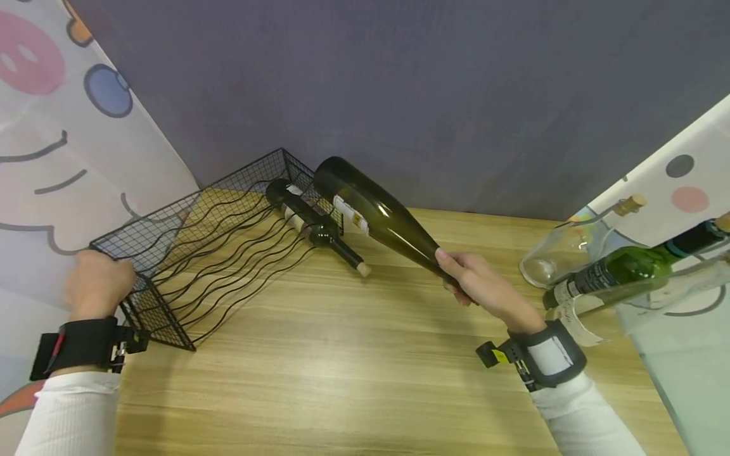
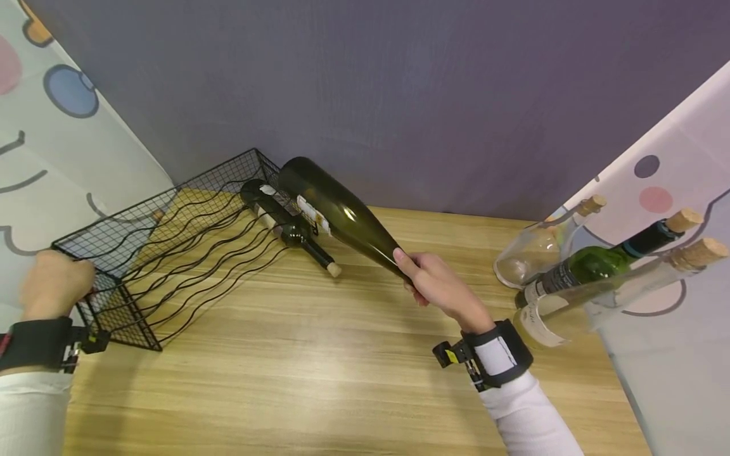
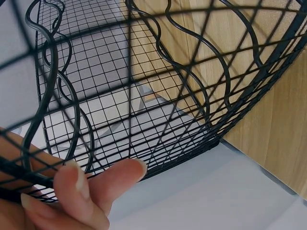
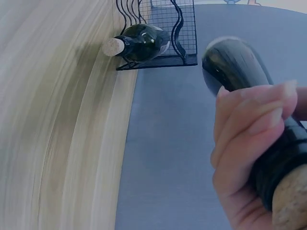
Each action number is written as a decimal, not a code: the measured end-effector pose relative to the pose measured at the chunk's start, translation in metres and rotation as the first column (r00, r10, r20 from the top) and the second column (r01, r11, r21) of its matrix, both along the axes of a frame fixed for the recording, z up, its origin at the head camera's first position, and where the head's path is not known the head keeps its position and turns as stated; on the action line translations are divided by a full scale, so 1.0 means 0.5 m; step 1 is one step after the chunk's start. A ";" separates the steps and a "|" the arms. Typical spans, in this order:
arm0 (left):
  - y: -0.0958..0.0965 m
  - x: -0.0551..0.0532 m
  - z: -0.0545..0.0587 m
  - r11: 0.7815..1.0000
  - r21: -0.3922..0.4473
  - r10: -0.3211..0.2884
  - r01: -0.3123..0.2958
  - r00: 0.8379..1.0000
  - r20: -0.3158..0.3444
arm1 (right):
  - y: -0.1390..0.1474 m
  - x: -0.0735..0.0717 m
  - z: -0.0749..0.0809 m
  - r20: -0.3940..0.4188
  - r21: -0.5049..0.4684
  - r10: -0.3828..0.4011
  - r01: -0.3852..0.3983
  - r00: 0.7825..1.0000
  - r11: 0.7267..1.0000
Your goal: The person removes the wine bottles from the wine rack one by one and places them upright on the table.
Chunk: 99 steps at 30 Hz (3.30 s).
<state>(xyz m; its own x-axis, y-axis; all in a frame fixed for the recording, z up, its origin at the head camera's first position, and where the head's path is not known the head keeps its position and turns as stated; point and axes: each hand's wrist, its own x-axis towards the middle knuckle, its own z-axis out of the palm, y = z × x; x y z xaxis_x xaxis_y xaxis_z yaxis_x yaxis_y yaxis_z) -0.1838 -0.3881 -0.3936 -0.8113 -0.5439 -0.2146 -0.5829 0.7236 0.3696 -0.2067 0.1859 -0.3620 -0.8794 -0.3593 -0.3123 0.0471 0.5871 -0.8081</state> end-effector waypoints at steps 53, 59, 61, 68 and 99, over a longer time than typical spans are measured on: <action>0.000 0.001 -0.003 0.999 -0.032 -0.021 0.021 1.000 0.005 | -0.010 -0.015 -0.070 0.069 0.000 -0.129 0.129 0.989 0.992; 0.000 0.002 -0.003 0.999 -0.030 -0.024 0.024 1.000 0.001 | -0.015 -0.014 -0.071 0.066 0.042 -0.135 0.133 0.989 0.990; 0.001 0.002 -0.003 0.999 -0.028 -0.020 0.020 1.000 -0.001 | -0.016 -0.014 -0.071 0.065 0.054 -0.139 0.136 0.988 0.989; 0.003 0.003 -0.001 1.000 -0.015 -0.018 0.018 1.000 -0.002 | -0.015 -0.014 -0.075 0.072 0.047 -0.139 0.136 0.988 0.990; 0.005 0.003 0.004 1.000 -0.010 -0.002 0.002 1.000 0.021 | 0.002 -0.014 -0.060 0.102 0.052 -0.049 0.043 0.994 0.998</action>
<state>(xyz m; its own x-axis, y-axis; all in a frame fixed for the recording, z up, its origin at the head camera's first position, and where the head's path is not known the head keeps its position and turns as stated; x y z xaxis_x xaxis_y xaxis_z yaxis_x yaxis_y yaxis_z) -0.1825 -0.3855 -0.3915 -0.8080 -0.5442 -0.2259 -0.5887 0.7287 0.3500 -0.2139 0.1870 -0.3920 -0.8569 -0.3012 -0.4184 0.1565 0.6213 -0.7678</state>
